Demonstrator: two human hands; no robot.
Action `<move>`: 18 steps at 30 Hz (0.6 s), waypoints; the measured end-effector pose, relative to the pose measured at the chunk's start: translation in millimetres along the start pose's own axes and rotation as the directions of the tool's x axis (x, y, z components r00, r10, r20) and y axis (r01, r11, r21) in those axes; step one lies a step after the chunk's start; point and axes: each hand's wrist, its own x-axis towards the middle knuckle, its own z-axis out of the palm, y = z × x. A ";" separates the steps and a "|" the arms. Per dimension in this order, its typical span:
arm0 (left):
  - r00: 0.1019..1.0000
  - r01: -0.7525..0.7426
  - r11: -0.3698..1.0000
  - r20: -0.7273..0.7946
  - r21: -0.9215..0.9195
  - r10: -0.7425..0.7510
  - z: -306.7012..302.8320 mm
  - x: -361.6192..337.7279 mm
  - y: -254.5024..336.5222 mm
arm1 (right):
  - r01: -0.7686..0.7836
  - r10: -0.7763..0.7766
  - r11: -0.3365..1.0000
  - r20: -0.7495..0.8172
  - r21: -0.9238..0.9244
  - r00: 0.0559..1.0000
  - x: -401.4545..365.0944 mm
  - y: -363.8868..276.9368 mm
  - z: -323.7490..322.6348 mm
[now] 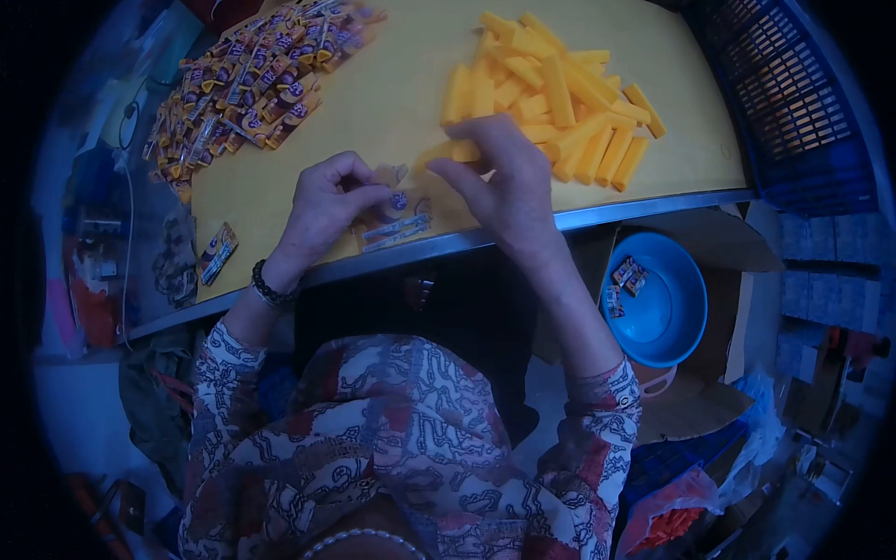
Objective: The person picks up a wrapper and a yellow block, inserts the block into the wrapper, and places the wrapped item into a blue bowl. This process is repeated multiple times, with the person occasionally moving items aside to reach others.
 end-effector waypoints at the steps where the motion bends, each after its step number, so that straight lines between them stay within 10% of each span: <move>1: 0.999 -0.018 0.998 -0.029 0.054 0.019 0.8 0.4 0.4 | 0.002 0.001 1.000 -0.114 0.025 0.993 -3.7 -3.8 -1.3; 13: 0.904 -0.336 0.755 -0.033 0.563 0.427 10.3 1.1 5.3 | 0.168 -0.195 0.979 -0.271 -0.119 0.942 -40.2 -15.8 3.1; 18: 0.811 -0.484 0.630 0.040 0.608 0.584 18.6 1.3 8.2 | 0.042 -0.037 0.999 -0.210 0.019 0.977 -36.9 -16.1 -2.9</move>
